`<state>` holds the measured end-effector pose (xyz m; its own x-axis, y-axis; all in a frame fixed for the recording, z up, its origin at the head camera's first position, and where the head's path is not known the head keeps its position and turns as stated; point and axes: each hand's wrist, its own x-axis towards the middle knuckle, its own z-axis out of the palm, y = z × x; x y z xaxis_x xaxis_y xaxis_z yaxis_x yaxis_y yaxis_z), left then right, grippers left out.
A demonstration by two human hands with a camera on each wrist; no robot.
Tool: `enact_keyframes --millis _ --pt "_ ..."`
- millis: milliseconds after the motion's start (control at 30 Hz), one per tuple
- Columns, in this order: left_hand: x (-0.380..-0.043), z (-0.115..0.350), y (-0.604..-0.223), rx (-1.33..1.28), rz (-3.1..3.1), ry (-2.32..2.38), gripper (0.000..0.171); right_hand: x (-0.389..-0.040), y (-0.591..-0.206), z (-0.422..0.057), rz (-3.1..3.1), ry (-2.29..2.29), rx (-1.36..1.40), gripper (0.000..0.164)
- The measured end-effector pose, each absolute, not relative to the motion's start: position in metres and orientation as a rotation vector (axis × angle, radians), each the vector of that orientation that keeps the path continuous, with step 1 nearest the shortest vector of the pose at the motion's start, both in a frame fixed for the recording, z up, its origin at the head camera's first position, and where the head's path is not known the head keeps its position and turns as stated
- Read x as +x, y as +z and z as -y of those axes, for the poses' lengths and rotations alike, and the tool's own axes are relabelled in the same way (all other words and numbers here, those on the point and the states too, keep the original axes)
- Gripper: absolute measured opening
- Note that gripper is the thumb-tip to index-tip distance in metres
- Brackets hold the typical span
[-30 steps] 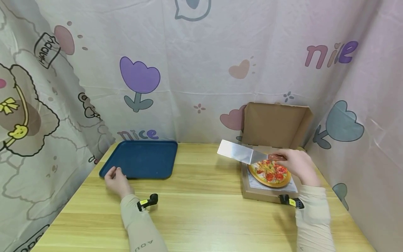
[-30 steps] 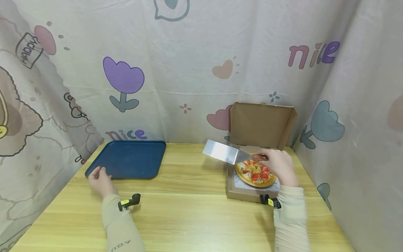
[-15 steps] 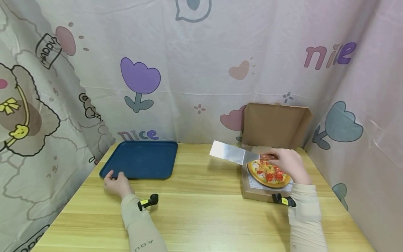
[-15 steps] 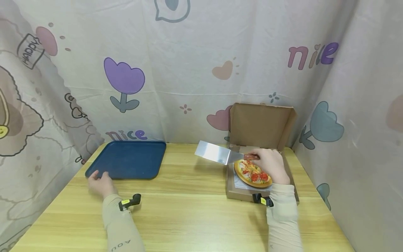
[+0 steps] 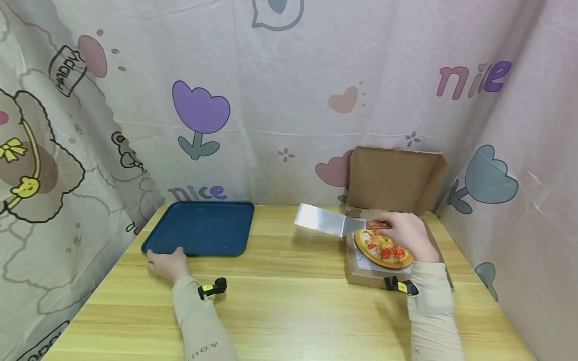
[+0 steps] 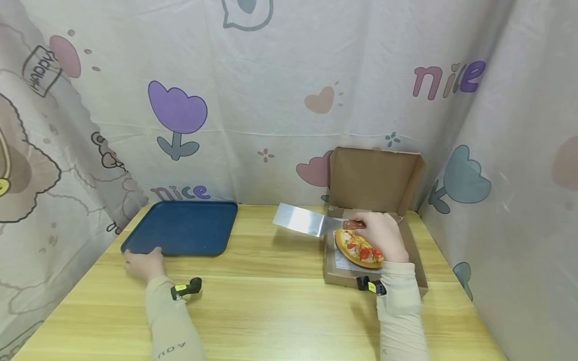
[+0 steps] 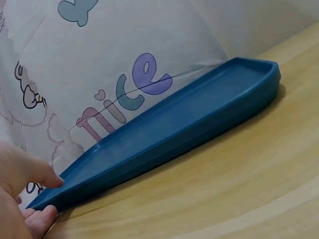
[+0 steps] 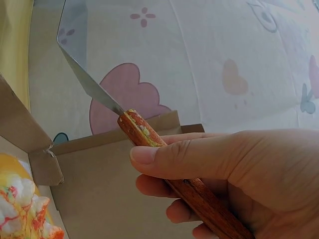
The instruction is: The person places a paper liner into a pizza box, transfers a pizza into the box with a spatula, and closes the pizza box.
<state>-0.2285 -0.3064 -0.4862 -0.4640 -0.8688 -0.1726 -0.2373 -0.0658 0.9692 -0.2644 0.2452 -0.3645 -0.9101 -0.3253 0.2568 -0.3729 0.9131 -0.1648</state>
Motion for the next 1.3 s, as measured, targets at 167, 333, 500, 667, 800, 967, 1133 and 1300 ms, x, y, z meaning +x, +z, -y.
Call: enact_keyframes --millis 167,333,500,667,800,967,1133,1300 --pt "-0.227 0.305 -0.483 1.196 1.867 -1.419 0.088 -0.264 -0.365 -0.243 2.856 0.333 0.520 0.029" --pt "-0.224 0.306 -0.483 1.256 2.067 -1.253 0.088 -0.263 -0.365 -0.242 2.845 0.333 0.529 0.029" --pt "-0.222 0.306 -0.482 1.318 2.097 -1.221 0.087 -0.264 -0.363 -0.239 2.847 0.329 0.545 0.029" --pt "-0.220 0.309 -0.483 1.362 2.180 -1.181 0.090 -0.266 -0.364 -0.235 2.832 0.300 0.565 0.029" --pt "-0.217 0.313 -0.484 1.355 2.217 -1.168 0.094 -0.268 -0.365 -0.232 2.808 0.306 0.585 0.030" --pt "-0.214 0.313 -0.482 1.351 2.243 -1.178 0.096 -0.271 -0.365 -0.224 2.769 0.315 0.642 0.027" --pt "-0.214 0.313 -0.483 1.355 2.249 -1.180 0.097 -0.272 -0.364 -0.214 2.768 0.326 0.649 0.022" --pt "-0.216 0.314 -0.483 1.359 2.249 -1.175 0.098 -0.275 -0.364 -0.203 2.770 0.319 0.647 0.021"
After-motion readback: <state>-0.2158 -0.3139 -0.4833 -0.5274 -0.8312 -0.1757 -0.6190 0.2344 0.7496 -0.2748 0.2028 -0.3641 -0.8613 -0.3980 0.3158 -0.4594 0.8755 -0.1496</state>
